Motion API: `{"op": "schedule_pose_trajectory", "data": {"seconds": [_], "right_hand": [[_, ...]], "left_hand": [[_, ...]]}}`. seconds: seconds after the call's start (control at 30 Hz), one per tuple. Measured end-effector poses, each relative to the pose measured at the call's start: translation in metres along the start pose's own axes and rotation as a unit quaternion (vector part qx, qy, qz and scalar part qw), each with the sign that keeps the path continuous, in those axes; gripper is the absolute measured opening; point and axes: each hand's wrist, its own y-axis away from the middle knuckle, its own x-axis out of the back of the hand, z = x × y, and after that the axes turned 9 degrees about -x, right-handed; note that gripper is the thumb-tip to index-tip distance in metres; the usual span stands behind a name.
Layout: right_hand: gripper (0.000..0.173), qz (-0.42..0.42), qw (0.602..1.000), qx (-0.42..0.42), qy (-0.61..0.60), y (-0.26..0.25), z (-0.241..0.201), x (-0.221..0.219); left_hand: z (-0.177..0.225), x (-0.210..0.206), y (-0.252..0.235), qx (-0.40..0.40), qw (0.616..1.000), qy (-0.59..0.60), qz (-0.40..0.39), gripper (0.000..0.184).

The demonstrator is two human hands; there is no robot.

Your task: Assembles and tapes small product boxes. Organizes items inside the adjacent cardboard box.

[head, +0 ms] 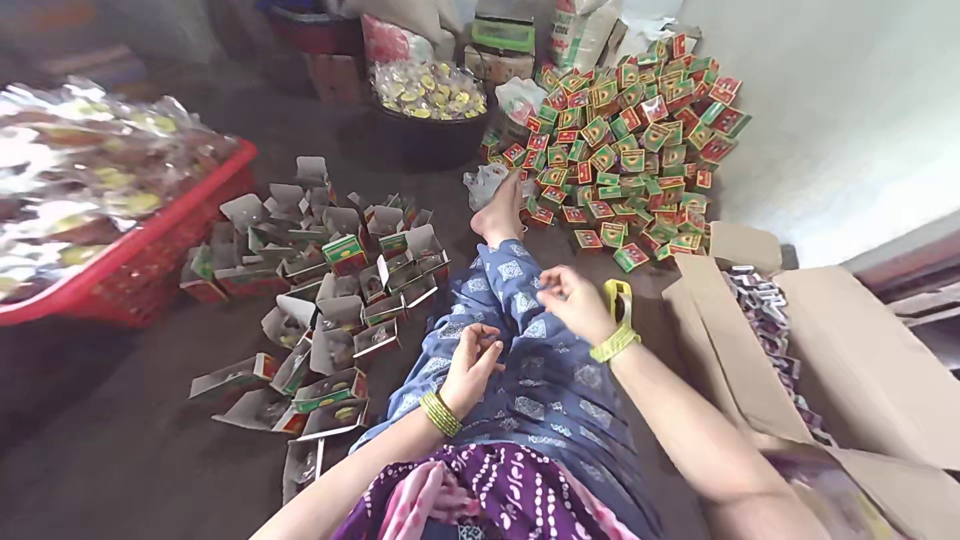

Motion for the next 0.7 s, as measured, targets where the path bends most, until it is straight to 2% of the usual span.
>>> {"op": "schedule_pose_trajectory", "data": {"seconds": [0.1,0.2,0.37,0.47,0.57,0.7], "right_hand": [[0.037,-0.052,0.998,0.015,0.019,0.032,0.036,-0.037],[0.030,-0.024,0.999,0.047,0.015,0.051,0.055,-0.055],[0.027,0.000,0.997,0.059,-0.042,0.055,0.064,-0.059],[0.025,0.008,0.996,0.070,-0.047,0.055,0.068,-0.062],[0.023,0.011,0.996,0.080,-0.037,0.055,0.068,-0.063],[0.020,0.022,0.996,0.079,-0.037,0.054,0.070,-0.063]], "left_hand": [[0.002,0.009,-0.006,-0.036,0.996,-0.082,-0.004,0.033],[0.010,0.032,-0.017,-0.061,0.972,-0.225,0.006,0.032],[0.016,0.091,-0.033,-0.014,0.873,-0.487,0.037,0.027],[0.014,0.120,-0.046,0.026,0.807,-0.589,0.031,0.033],[0.010,0.137,-0.063,0.046,0.768,-0.638,-0.019,0.040],[0.008,0.132,-0.083,0.070,0.717,-0.684,-0.112,0.033]]}}
